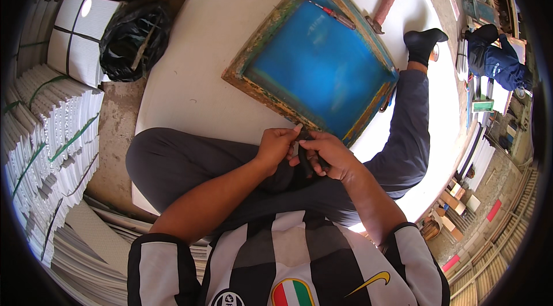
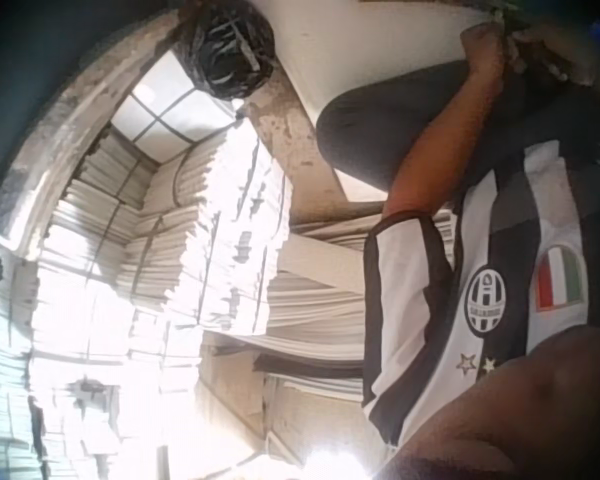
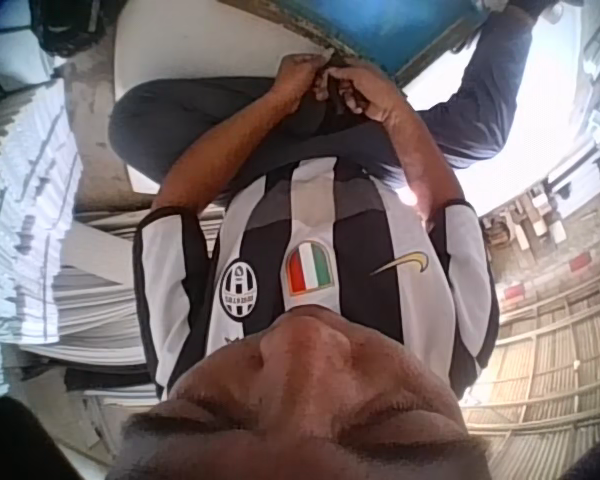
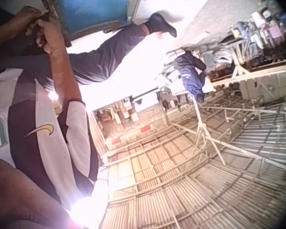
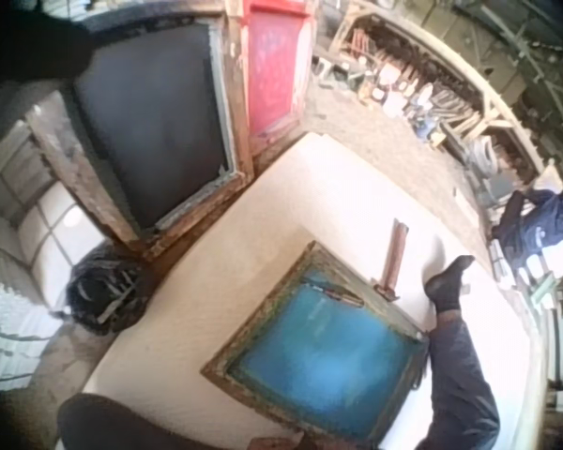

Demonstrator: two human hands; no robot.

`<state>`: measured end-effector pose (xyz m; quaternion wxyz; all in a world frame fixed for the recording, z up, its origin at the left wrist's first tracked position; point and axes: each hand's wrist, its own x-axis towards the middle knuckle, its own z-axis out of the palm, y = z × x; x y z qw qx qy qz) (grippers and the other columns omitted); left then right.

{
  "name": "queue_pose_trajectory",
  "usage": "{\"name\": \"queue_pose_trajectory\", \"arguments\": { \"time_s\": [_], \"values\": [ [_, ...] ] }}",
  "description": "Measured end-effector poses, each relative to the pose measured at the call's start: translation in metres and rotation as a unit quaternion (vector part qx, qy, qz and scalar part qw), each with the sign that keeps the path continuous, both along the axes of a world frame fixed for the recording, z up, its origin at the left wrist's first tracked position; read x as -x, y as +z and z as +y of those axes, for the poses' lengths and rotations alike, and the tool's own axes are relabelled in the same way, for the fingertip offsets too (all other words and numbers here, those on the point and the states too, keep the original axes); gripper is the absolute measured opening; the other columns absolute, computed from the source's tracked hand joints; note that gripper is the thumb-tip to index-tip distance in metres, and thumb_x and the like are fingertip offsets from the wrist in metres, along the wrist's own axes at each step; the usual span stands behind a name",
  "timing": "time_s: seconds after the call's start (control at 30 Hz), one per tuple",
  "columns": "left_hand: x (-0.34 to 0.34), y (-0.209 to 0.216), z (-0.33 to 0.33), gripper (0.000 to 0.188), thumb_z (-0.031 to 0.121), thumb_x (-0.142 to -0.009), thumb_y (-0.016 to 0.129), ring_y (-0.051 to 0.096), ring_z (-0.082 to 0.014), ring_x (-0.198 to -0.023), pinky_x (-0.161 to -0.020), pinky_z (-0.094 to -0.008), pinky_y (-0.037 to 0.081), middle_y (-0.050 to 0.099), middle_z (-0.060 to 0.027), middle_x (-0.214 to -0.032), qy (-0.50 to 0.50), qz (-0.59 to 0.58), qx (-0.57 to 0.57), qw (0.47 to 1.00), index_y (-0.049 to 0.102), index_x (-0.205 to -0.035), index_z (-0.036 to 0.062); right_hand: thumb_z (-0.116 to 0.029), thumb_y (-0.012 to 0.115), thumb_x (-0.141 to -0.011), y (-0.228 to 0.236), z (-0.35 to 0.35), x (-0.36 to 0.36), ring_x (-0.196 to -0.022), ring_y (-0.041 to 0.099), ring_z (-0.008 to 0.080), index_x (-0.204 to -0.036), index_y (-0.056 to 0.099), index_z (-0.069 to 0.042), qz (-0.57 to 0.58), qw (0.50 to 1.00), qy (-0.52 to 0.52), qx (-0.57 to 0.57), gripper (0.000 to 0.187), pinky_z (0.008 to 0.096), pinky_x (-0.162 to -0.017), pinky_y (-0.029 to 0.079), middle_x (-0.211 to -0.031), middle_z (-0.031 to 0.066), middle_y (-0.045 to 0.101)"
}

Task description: The person sits on the floor and works on a rectangular frame with a blue backing. They use a screwdriver to tighten screws along the frame's edges and occasionally use pliers to adjust components. The person repeatedly repositions the frame and manipulates the fasteners to secure the assembly.

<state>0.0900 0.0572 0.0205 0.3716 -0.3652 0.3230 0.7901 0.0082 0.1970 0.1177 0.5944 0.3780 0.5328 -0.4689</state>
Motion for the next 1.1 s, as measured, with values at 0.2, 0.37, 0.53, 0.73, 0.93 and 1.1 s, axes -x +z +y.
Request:
{"name": "queue_pose_trajectory", "arguments": {
  "time_s": [0.2, 0.37, 0.53, 0.73, 0.93, 1.1],
  "values": [
    [-0.001, -0.005, 0.002, 0.036, 0.032, -0.104, 0.065, 0.052, -0.0082, -0.052, -0.049, -0.0249, 0.042, 0.058, 0.0007, -0.063, 0.006, 0.012, -0.007, 1.000, 0.068, -0.079, 0.0067, -0.022, 0.060, -0.102, -0.007, 0.009, 0.006, -0.037, 0.048, 0.0143, -0.112, 0.058, -0.004, -0.042, 0.998, -0.037, -0.012, 0.020, 0.0316, -0.035, 0.041, -0.073, 0.0151, 0.069],
    [0.002, -0.007, 0.003, 0.037, 0.031, -0.103, 0.068, 0.052, -0.0081, -0.050, -0.045, -0.0251, 0.042, 0.057, 0.0000, -0.062, 0.012, 0.006, 0.007, 1.000, 0.069, -0.080, 0.0027, -0.020, 0.070, -0.097, -0.008, 0.003, 0.019, -0.035, 0.046, 0.0141, -0.104, 0.064, -0.002, -0.068, 0.998, 0.003, -0.011, 0.020, 0.0314, -0.034, 0.040, -0.073, 0.0141, 0.068],
    [0.000, -0.009, 0.001, 0.040, 0.033, -0.103, 0.069, 0.051, -0.0085, -0.048, -0.043, -0.0253, 0.040, 0.057, -0.0010, -0.062, 0.019, 0.022, -0.020, 0.999, 0.069, -0.079, 0.0010, -0.010, 0.075, -0.088, -0.007, -0.010, 0.019, -0.035, 0.048, 0.0133, -0.089, 0.067, 0.000, -0.043, 0.998, 0.053, -0.011, 0.013, 0.0299, -0.033, 0.036, -0.071, 0.0126, 0.067],
    [0.001, -0.005, -0.001, 0.046, 0.043, -0.101, 0.067, 0.051, -0.0104, -0.051, -0.045, -0.0281, 0.040, 0.054, -0.0014, -0.067, 0.017, -0.040, 0.035, 0.998, 0.070, -0.084, 0.0005, -0.005, 0.073, -0.078, -0.014, -0.012, -0.019, -0.037, 0.050, 0.0136, -0.104, 0.056, -0.003, 0.104, 0.978, 0.169, -0.061, 0.031, 0.0300, -0.032, 0.034, -0.071, 0.0112, 0.067],
    [0.002, -0.005, -0.008, 0.045, 0.045, -0.103, 0.062, 0.054, -0.0112, -0.059, -0.052, -0.0302, 0.044, 0.051, -0.0007, -0.074, 0.087, -0.041, 0.111, 0.989, 0.071, -0.095, 0.0015, -0.008, 0.069, -0.081, -0.039, 0.004, -0.057, -0.053, 0.064, 0.0235, -0.104, 0.055, 0.000, 0.335, 0.905, 0.249, -0.076, 0.028, 0.0381, -0.046, 0.048, -0.071, 0.0133, 0.067],
    [-0.010, -0.018, -0.007, 0.036, 0.037, -0.100, 0.066, 0.057, -0.0158, -0.062, -0.059, -0.0322, 0.048, 0.054, -0.0027, -0.076, 0.019, 0.131, 0.257, 0.957, 0.072, -0.100, 0.0014, -0.018, 0.073, -0.088, -0.039, 0.023, -0.044, -0.070, 0.070, 0.0395, -0.114, 0.055, -0.002, 0.507, 0.747, 0.392, -0.175, 0.035, 0.0482, -0.062, 0.053, -0.082, 0.0187, 0.070]
  ]
}}
